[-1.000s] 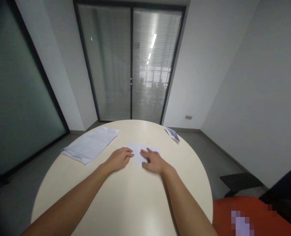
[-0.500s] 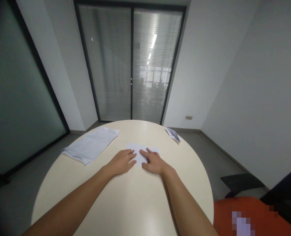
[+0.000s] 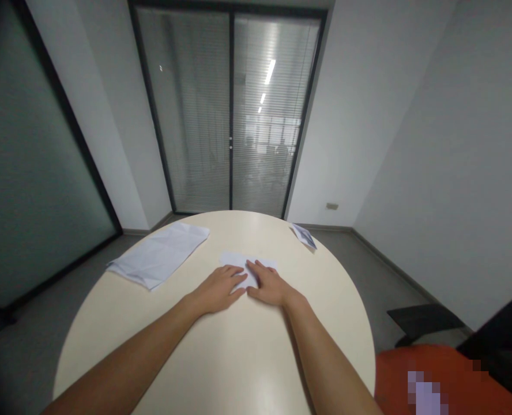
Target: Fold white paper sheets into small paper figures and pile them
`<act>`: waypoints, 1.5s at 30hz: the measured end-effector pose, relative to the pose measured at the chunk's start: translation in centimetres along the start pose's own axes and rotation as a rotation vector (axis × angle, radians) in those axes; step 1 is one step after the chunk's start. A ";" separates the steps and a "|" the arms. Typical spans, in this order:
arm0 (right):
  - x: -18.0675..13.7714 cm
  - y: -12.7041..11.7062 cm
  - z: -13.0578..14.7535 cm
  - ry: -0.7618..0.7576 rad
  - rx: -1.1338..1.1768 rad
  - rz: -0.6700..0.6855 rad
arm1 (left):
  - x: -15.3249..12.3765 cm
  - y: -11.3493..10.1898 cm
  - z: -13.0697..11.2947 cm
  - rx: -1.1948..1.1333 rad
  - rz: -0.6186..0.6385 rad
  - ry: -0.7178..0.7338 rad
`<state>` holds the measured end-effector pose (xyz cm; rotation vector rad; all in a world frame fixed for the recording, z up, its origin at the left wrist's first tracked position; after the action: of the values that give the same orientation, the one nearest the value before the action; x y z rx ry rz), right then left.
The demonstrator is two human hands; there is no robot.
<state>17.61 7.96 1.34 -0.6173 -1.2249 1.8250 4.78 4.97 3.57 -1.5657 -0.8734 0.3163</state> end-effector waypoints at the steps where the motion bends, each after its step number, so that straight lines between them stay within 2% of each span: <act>1: 0.0 0.0 0.0 -0.002 -0.002 -0.001 | 0.0 -0.1 -0.1 0.003 0.004 0.004; 7: 0.0 0.0 0.6 -0.070 0.008 -0.011 | 0.0 -0.6 0.3 -0.023 0.001 -0.025; 12: 0.1 0.2 0.4 -0.070 0.012 -0.016 | -0.2 0.7 2.0 -0.063 -0.015 -0.116; 16: -0.1 0.5 -1.5 0.046 -0.040 0.046 | -0.3 1.6 3.9 -0.077 -0.009 -0.215; 20: -0.5 0.3 -2.9 0.167 -0.108 0.065 | -0.2 1.5 4.9 -0.058 -0.026 -0.281; 24: -0.6 0.3 -2.3 0.210 -0.157 0.051 | -0.3 1.3 4.8 -0.041 -0.031 -0.297; 31: -0.4 0.9 -0.5 0.141 -0.140 0.071 | -0.4 1.6 4.6 -0.085 0.041 -0.281; 36: -0.5 0.7 -1.5 0.151 -0.121 0.071 | -0.5 1.7 4.6 -0.094 0.060 -0.290; 41: -0.6 -0.3 -3.1 0.215 -0.155 0.020 | -0.4 1.8 4.4 -0.111 0.062 -0.298; 45: -0.8 -1.2 -3.3 0.226 -0.180 -0.025 | -0.3 1.9 4.1 -0.111 0.074 -0.292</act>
<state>20.97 9.18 1.04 -0.8797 -1.2443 1.5863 2.53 7.79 0.87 -1.6826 -1.0739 0.5680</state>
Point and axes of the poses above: each hand's wrist, its own x-axis towards the middle knuckle, its own y-axis out of the palm, z = x × y, the point moved 8 cm from there along x, towards the middle knuckle, and after that the axes turned 4 degrees about -x, right-handed, at the moved point
